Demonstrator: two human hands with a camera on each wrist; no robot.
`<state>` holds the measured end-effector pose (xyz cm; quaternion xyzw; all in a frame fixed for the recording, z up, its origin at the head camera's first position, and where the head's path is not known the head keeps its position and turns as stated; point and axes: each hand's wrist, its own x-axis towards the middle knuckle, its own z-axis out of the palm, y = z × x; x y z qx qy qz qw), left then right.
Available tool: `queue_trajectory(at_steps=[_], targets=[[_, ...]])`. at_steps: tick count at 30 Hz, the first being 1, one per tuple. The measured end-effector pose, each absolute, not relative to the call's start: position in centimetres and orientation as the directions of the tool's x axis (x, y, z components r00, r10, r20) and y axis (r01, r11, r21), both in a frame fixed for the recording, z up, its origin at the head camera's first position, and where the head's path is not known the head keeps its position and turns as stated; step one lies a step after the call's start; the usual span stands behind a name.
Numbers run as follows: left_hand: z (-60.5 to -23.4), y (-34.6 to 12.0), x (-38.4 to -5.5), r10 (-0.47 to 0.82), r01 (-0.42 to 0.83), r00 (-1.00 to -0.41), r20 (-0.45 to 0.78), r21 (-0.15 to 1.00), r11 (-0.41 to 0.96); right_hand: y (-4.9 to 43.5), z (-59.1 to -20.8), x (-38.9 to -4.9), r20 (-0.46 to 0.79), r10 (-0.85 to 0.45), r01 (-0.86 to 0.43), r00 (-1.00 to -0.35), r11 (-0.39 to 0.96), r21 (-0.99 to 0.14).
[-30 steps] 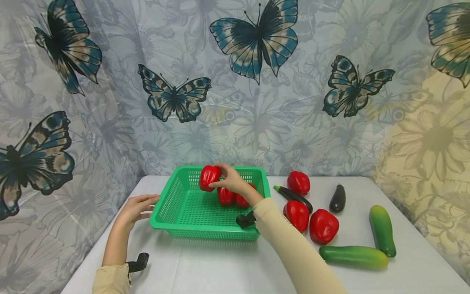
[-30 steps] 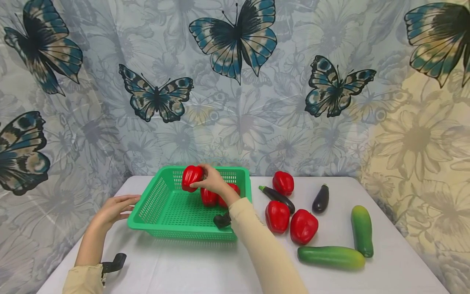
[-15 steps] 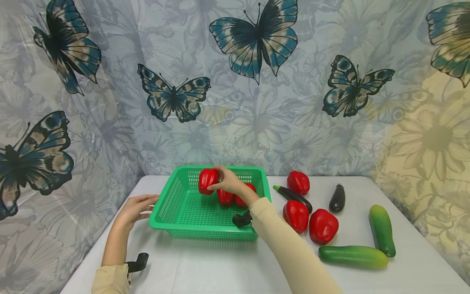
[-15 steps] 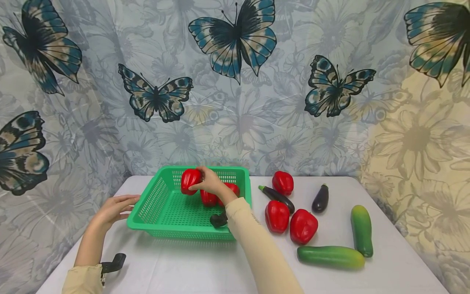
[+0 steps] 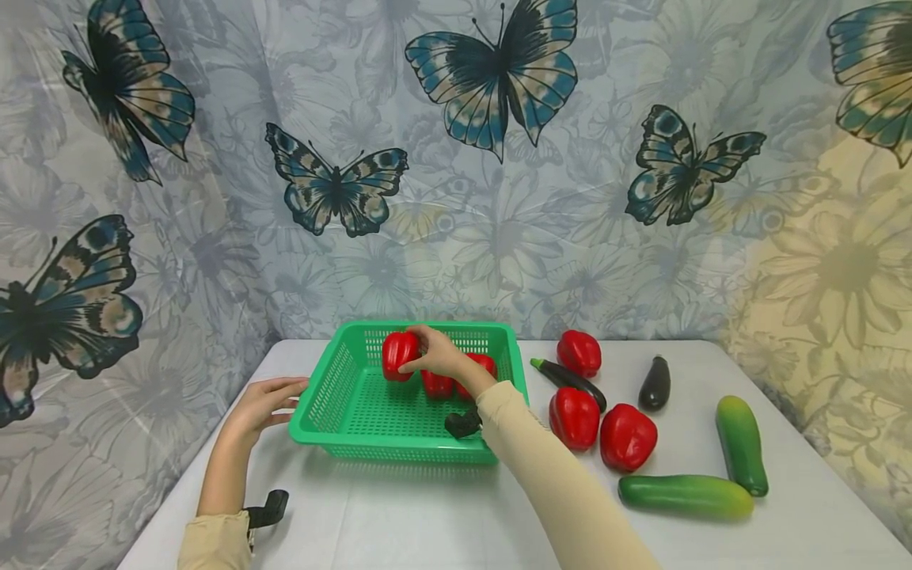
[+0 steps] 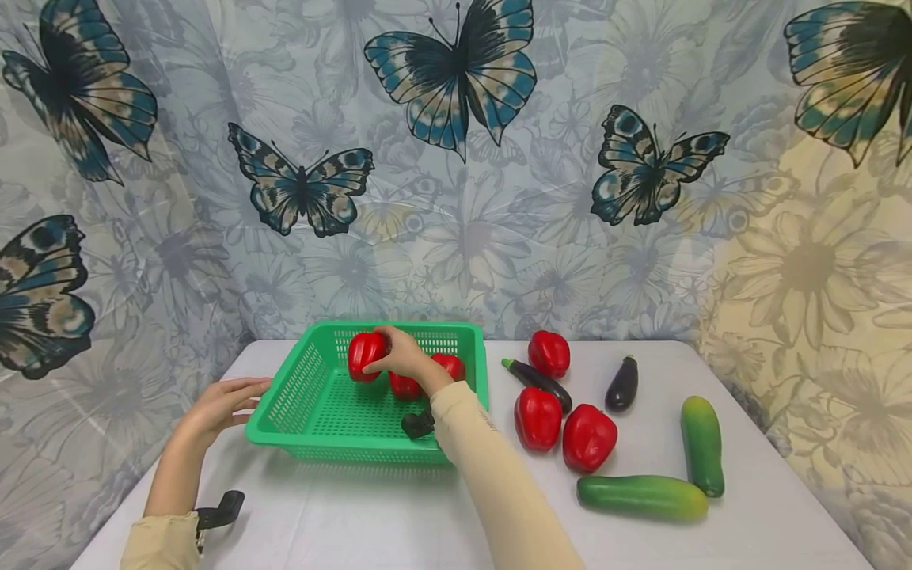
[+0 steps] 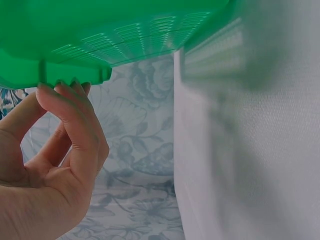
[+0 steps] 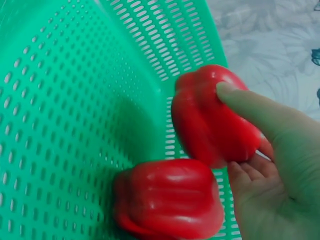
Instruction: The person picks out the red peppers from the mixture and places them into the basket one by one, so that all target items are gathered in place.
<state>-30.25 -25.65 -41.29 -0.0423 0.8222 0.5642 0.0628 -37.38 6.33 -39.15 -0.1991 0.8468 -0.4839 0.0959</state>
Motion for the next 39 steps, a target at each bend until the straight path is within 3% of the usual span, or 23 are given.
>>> queue_trajectory(at_steps=[26, 39], targets=[[-41.2, -25.6, -30.1, 0.005, -0.132, -0.99, -0.144, 0.921, 0.368, 5.7, -40.4, -37.7, 0.095, -0.394, -0.328, -0.914, 0.582, -0.744], [-41.4, -25.7, -30.2, 0.007, -0.13, -0.99, -0.143, 0.919, 0.373, 5.8, -40.6, -37.6, 0.062, -0.401, -0.315, -0.914, 0.605, -0.731]])
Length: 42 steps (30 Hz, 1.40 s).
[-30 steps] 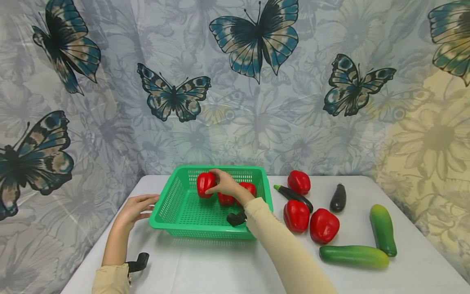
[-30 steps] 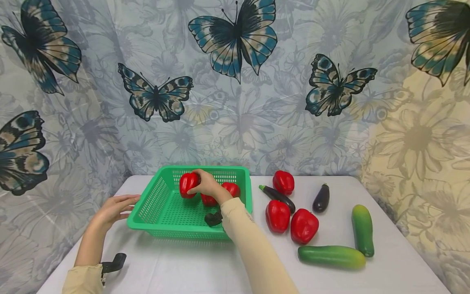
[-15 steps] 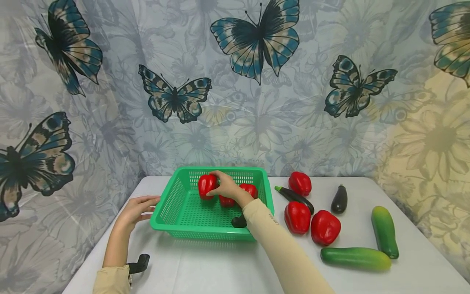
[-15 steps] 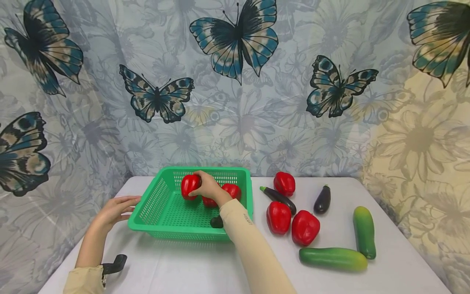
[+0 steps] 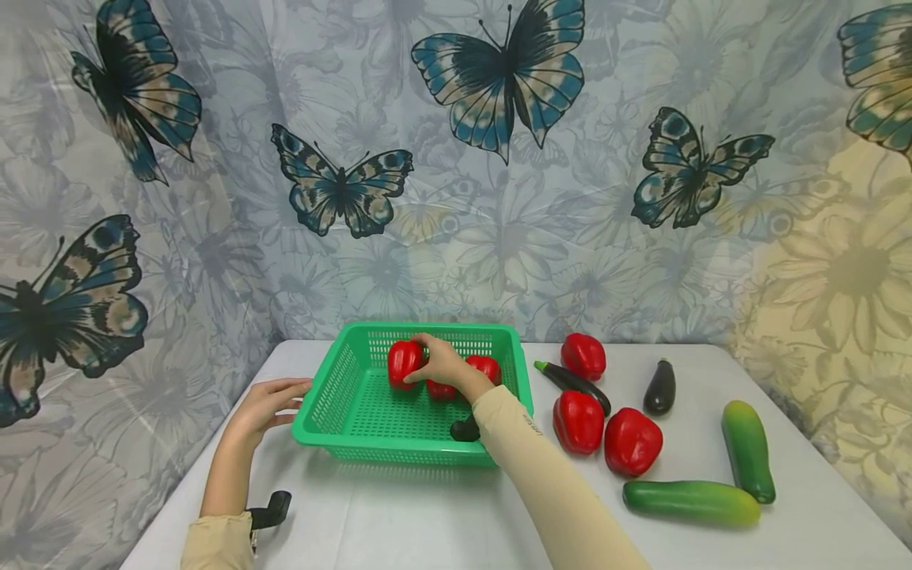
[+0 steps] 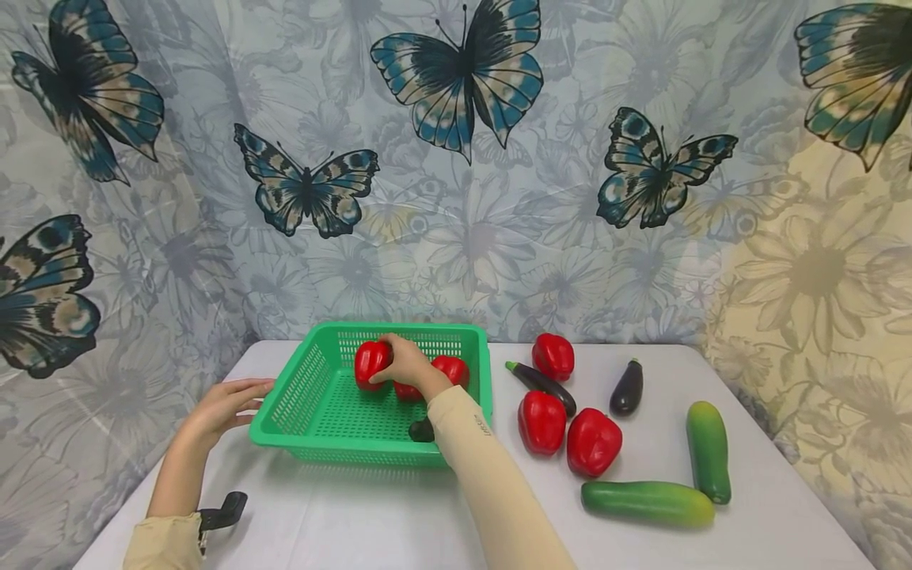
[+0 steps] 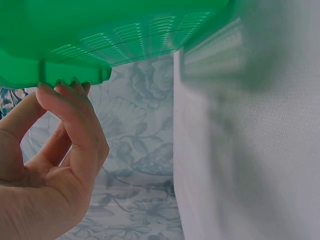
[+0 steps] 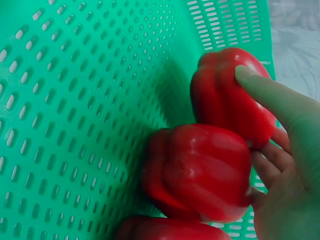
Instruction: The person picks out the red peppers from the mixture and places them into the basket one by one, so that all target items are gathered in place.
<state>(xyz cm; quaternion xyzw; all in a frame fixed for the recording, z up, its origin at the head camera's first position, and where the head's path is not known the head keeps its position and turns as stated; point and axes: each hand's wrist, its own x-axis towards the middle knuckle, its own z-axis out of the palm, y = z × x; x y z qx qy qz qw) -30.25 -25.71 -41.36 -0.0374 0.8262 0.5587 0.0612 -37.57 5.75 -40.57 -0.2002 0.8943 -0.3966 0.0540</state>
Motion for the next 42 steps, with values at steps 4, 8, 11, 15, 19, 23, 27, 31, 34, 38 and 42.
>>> queue_trajectory(at_steps=[4, 8, 11, 15, 19, 23, 27, 31, 34, 38, 42], targets=[[-41.2, -25.68, -30.25, 0.01, -0.125, -0.99, -0.138, 0.923, 0.364, 5.78, -40.53, -37.51, 0.058, -0.401, -0.318, -0.914, 0.621, -0.716], [-41.08, -25.69, -30.22, 0.012, -0.123, -0.991, -0.136, 0.925, 0.359, 5.8, -40.4, -37.46, 0.039, -0.405, -0.315, -0.914, 0.645, -0.696], [-41.07, -25.71, -30.22, 0.012, -0.124, -0.99, -0.137, 0.925, 0.36, 5.78, -40.34, -37.46, 0.028, -0.417, -0.327, -0.909, 0.668, -0.668], [-41.14, -25.77, -30.24, 0.004, -0.13, -0.99, -0.141, 0.922, 0.365, 5.73, -40.36, -37.57, 0.033, -0.443, -0.377, -0.896, 0.72, -0.583], [-41.18, -25.82, -30.24, -0.002, -0.133, -0.99, -0.142, 0.92, 0.367, 5.71, -40.41, -37.63, 0.031, -0.451, -0.398, -0.892, 0.751, -0.527], [-41.1, -25.83, -30.15, 0.001, -0.132, -0.99, -0.142, 0.923, 0.363, 5.69, -40.4, -37.59, 0.029, -0.446, -0.392, -0.895, 0.754, -0.527], [-40.98, -25.75, -30.05, 0.005, -0.128, -0.99, -0.14, 0.922, 0.366, 5.71, -40.32, -37.53, 0.028, -0.445, -0.388, -0.895, 0.748, -0.538], [-40.97, -25.65, -30.0, 0.001, -0.125, -0.991, -0.134, 0.923, 0.365, 5.76, -40.42, -37.58, 0.025, -0.442, -0.37, -0.897, 0.718, -0.589], [-41.06, -25.58, -30.0, 0.002, -0.123, -0.991, -0.132, 0.926, 0.356, 5.79, -40.51, -37.66, 0.035, -0.436, -0.344, -0.899, 0.656, -0.672], [-41.19, -25.48, -30.01, 0.002, -0.121, -0.991, -0.131, 0.923, 0.366, 5.74, -40.3, -37.77, 0.079, -0.43, -0.34, -0.9, 0.575, -0.744], [-41.31, -25.45, -30.08, -0.002, -0.121, -0.991, -0.13, 0.917, 0.379, 5.78, -39.6, -37.84, 0.119, -0.42, -0.355, -0.9, 0.544, -0.761]])
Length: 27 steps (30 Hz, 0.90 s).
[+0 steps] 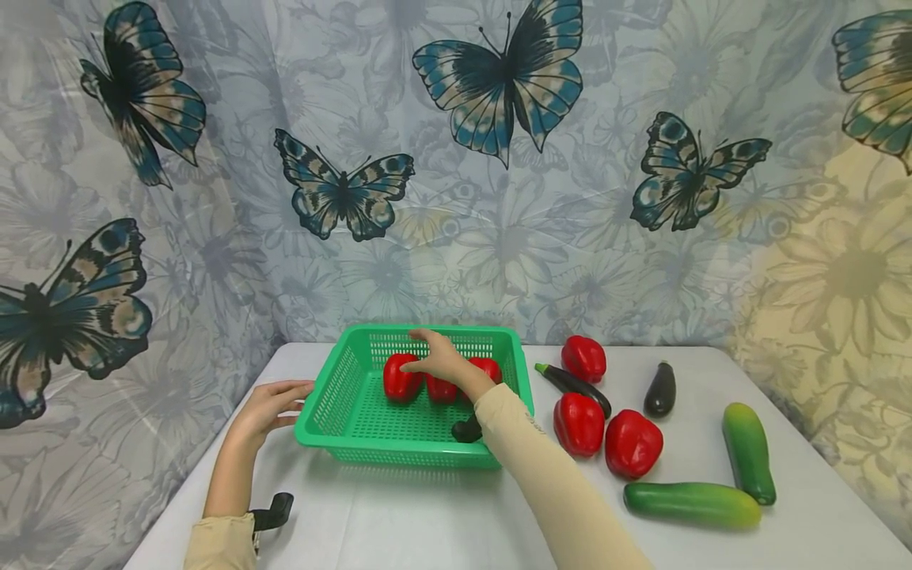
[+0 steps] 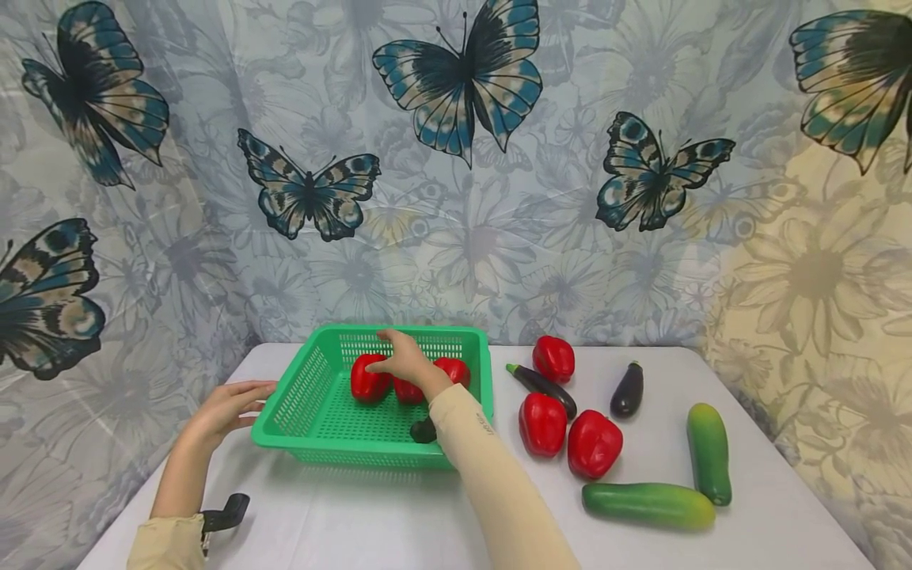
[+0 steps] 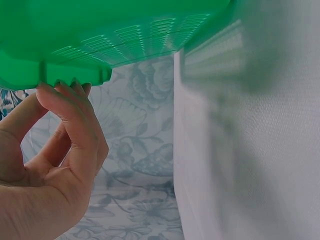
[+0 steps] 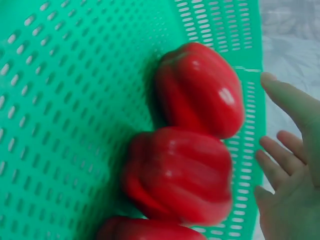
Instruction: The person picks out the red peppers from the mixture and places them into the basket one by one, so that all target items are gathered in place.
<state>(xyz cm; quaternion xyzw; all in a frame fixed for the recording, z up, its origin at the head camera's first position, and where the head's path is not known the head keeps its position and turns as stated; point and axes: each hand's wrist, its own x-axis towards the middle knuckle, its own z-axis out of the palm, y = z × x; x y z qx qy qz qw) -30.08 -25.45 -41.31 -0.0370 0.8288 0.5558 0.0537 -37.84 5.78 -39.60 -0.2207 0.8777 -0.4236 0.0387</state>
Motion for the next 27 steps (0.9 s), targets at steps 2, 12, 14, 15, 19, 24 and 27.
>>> queue_trajectory(at_steps=[2, 12, 14, 15, 19, 24, 27], targets=[[-41.3, -25.5, -30.1, -0.001, -0.12, -0.992, -0.129, 0.918, 0.378, 5.9, -39.0, -37.9, 0.134, -0.412, -0.36, -0.901, 0.538, -0.762], [-41.3, -25.5, -30.1, 0.002, -0.121, -0.991, -0.131, 0.922, 0.367, 8.8, -35.8, -37.2, 0.157, -0.403, -0.352, -0.902, 0.474, -0.807], [-41.3, -25.5, -30.1, 0.0, -0.123, -0.991, -0.132, 0.924, 0.363, 9.7, -35.1, -36.9, 0.156, -0.404, -0.348, -0.901, 0.46, -0.817], [-41.3, -25.5, -30.0, 0.001, -0.123, -0.991, -0.132, 0.924, 0.361, 10.2, -34.8, -36.8, 0.162, -0.407, -0.353, -0.899, 0.454, -0.818], [-41.2, -25.6, -30.1, 0.002, -0.121, -0.992, -0.13, 0.926, 0.357, 12.3, -33.8, -36.2, 0.18, -0.407, -0.368, -0.896, 0.449, -0.814], [-41.3, -25.5, -30.0, 0.003, -0.119, -0.992, -0.129, 0.925, 0.361, 15.2, -32.9, -35.6, 0.206, -0.39, -0.384, -0.898, 0.462, -0.799], [-41.3, -25.4, -30.1, 0.005, -0.122, -0.991, -0.133, 0.927, 0.355, 17.3, -32.4, -35.2, 0.207, -0.372, -0.372, -0.905, 0.452, -0.811]])
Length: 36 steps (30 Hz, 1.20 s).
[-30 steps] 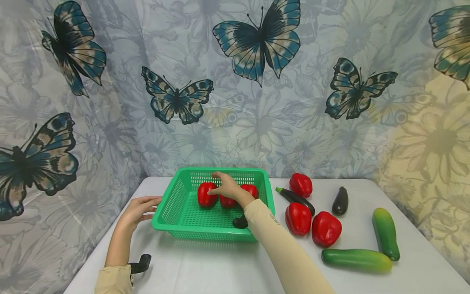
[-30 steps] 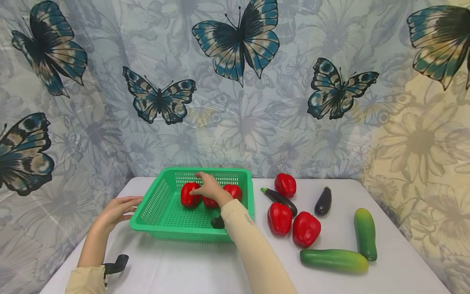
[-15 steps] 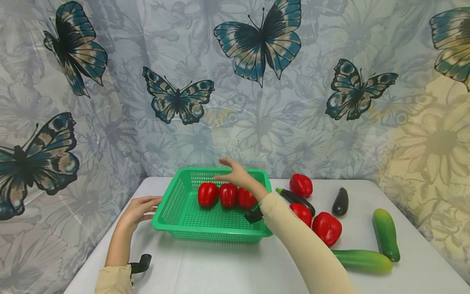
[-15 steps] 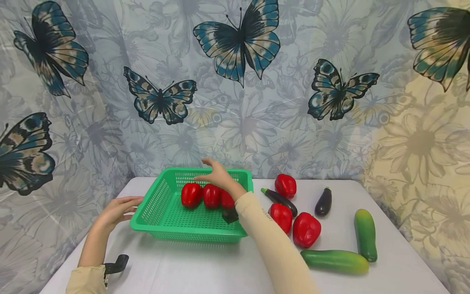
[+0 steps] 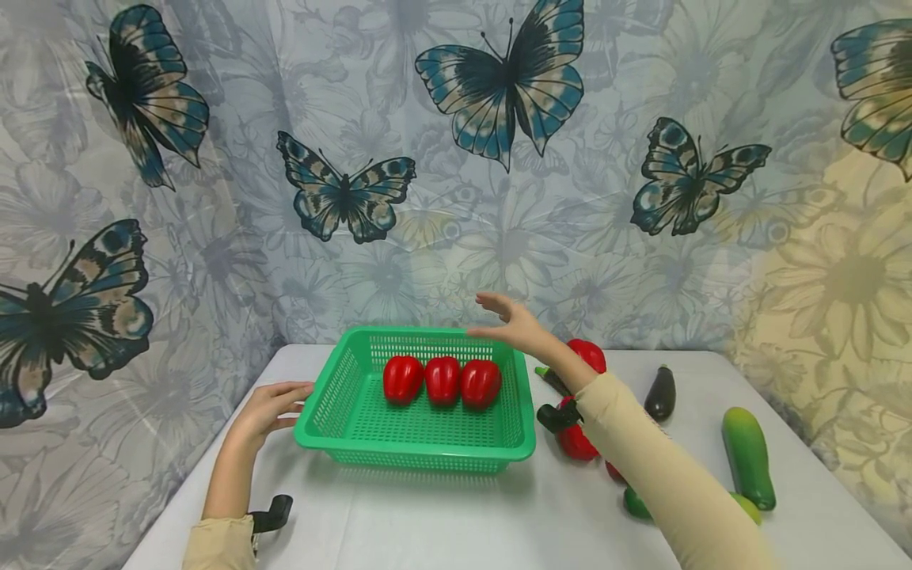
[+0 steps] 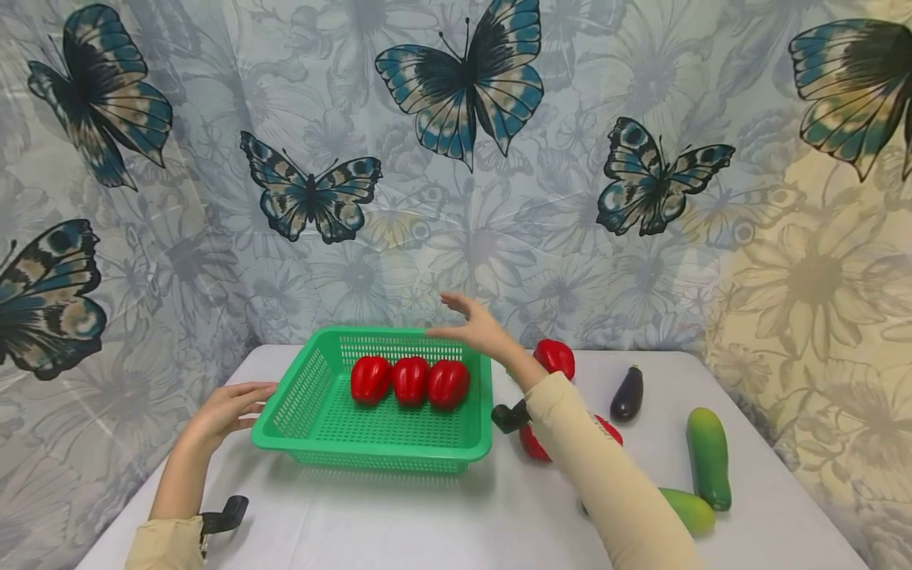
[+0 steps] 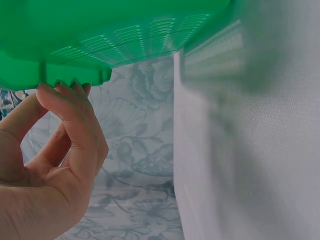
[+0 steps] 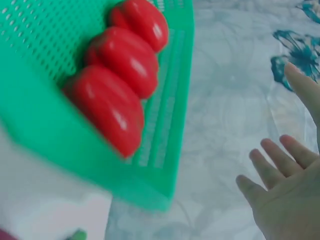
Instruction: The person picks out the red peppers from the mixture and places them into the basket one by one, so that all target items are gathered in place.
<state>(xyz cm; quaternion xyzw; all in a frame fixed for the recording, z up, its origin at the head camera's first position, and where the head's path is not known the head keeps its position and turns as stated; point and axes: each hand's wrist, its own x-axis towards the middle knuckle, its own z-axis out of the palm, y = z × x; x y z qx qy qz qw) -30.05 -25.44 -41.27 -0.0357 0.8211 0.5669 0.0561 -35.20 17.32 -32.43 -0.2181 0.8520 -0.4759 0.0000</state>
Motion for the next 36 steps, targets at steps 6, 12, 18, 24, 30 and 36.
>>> queue_trajectory(at_steps=[6, 12, 18, 24, 30, 36], targets=[[-41.2, -25.5, -29.9, 0.004, -0.112, -0.993, -0.121, 0.93, 0.349, 20.9, -32.2, -34.4, 0.227, -0.337, -0.368, -0.914, 0.446, -0.816], [-41.4, -25.5, -30.0, -0.002, -0.121, -0.992, -0.128, 0.935, 0.334, 24.3, -33.1, -33.5, 0.237, -0.309, -0.365, -0.921, 0.472, -0.802], [-41.6, -25.5, -30.3, -0.003, -0.121, -0.992, -0.127, 0.934, 0.335, 27.6, -34.1, -31.2, 0.204, -0.29, -0.328, -0.935, 0.492, -0.807], [-41.5, -25.6, -30.5, -0.007, -0.116, -0.993, -0.12, 0.932, 0.343, 30.6, -35.0, -29.1, 0.179, -0.273, -0.305, -0.945, 0.549, -0.778], [-41.5, -25.7, -30.5, -0.016, -0.119, -0.993, -0.121, 0.933, 0.34, 33.2, -36.0, -27.6, 0.16, -0.269, -0.297, -0.95, 0.615, -0.731], [-41.5, -25.6, -30.4, -0.024, -0.123, -0.992, -0.122, 0.932, 0.34, 35.3, -37.0, -26.1, 0.121, -0.275, -0.28, -0.954, 0.669, -0.688]])
